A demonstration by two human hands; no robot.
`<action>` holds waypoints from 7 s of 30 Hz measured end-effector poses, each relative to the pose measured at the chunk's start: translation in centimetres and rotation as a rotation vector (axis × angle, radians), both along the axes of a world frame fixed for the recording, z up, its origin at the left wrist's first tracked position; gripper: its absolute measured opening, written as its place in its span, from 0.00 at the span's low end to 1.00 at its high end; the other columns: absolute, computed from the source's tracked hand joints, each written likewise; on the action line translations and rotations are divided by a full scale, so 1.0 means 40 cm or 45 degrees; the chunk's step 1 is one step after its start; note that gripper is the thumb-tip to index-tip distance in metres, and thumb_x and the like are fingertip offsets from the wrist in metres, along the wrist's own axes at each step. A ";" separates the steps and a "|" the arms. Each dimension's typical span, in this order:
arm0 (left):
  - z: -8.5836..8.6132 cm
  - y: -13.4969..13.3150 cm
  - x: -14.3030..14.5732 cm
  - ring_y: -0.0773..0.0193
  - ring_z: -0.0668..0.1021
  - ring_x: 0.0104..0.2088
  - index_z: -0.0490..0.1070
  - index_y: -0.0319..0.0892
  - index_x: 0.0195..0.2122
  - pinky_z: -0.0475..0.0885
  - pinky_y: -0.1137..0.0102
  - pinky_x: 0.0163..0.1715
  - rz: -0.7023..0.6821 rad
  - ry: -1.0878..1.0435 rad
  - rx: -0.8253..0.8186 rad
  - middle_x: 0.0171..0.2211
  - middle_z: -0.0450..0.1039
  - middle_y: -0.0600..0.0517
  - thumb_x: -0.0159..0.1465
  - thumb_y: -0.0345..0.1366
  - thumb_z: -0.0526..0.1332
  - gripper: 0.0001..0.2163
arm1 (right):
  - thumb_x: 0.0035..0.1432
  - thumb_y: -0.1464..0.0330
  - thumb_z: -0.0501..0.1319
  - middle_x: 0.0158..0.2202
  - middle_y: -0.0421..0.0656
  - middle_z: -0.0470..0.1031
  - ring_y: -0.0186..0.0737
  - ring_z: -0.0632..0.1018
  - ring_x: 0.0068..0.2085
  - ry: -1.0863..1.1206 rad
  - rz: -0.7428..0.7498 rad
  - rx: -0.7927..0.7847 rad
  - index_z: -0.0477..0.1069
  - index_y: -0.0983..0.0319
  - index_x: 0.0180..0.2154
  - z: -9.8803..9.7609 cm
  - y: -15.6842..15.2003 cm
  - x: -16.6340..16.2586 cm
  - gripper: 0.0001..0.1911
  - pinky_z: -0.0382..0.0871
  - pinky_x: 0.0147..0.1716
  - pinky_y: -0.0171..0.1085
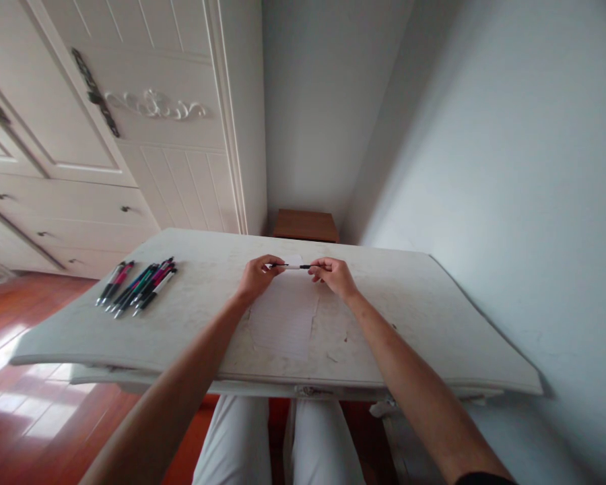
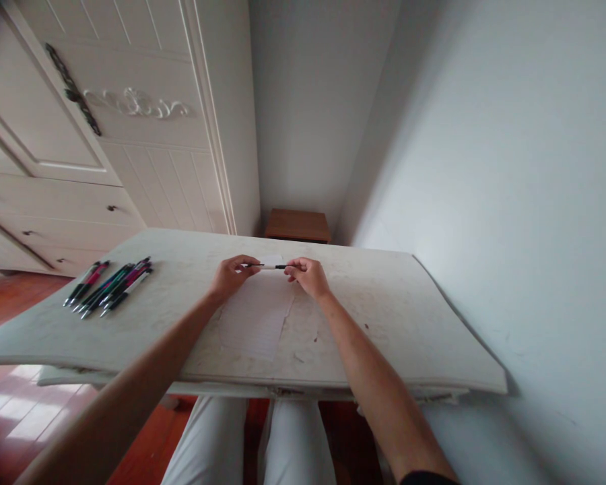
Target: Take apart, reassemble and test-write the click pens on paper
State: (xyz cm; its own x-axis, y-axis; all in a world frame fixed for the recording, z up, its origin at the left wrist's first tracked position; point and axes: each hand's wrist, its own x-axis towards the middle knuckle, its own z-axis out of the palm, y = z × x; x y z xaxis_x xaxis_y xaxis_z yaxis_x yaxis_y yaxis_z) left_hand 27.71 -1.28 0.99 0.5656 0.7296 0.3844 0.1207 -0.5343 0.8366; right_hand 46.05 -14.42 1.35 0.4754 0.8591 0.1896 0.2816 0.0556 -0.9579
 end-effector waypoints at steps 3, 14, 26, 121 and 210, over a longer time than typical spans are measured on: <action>-0.001 0.001 -0.001 0.65 0.75 0.27 0.79 0.42 0.33 0.71 0.70 0.31 0.010 -0.009 -0.013 0.33 0.81 0.50 0.54 0.42 0.65 0.10 | 0.45 0.58 0.68 0.27 0.43 0.80 0.37 0.79 0.25 0.017 -0.011 -0.007 0.76 0.62 0.31 -0.003 0.002 -0.001 0.14 0.70 0.25 0.34; -0.002 -0.001 -0.002 0.64 0.75 0.28 0.80 0.42 0.32 0.71 0.70 0.31 0.011 0.002 0.026 0.30 0.80 0.51 0.54 0.40 0.66 0.09 | 0.44 0.61 0.68 0.26 0.43 0.80 0.36 0.78 0.25 0.068 0.000 0.003 0.76 0.62 0.30 0.014 -0.004 -0.018 0.12 0.69 0.25 0.33; -0.003 0.002 -0.005 0.62 0.77 0.30 0.79 0.41 0.32 0.72 0.67 0.34 -0.070 -0.094 -0.053 0.31 0.80 0.49 0.50 0.43 0.69 0.13 | 0.49 0.54 0.67 0.29 0.45 0.81 0.34 0.78 0.26 0.159 0.010 -0.044 0.76 0.63 0.29 0.004 -0.005 -0.021 0.17 0.65 0.24 0.31; 0.009 -0.005 0.000 0.62 0.75 0.34 0.74 0.40 0.42 0.68 0.71 0.29 -0.096 -0.195 -0.166 0.39 0.77 0.47 0.51 0.50 0.68 0.22 | 0.47 0.52 0.68 0.28 0.46 0.80 0.36 0.76 0.25 0.101 -0.078 0.128 0.76 0.62 0.30 0.026 -0.007 -0.027 0.19 0.68 0.26 0.35; 0.029 -0.004 -0.010 0.66 0.70 0.26 0.77 0.38 0.27 0.64 0.72 0.26 0.010 -0.321 -0.306 0.25 0.75 0.49 0.53 0.56 0.65 0.22 | 0.53 0.71 0.61 0.40 0.47 0.78 0.43 0.76 0.38 -0.811 -0.430 -0.083 0.79 0.60 0.40 -0.034 -0.023 0.116 0.11 0.68 0.48 0.43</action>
State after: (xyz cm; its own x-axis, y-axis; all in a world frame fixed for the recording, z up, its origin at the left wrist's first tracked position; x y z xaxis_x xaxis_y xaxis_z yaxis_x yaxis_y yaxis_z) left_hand 27.33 -1.43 2.14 0.4690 0.8201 0.3278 -0.1024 -0.3181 0.9425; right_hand 50.69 -15.35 -0.01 0.5312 0.7038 0.4716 0.7780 -0.1848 -0.6004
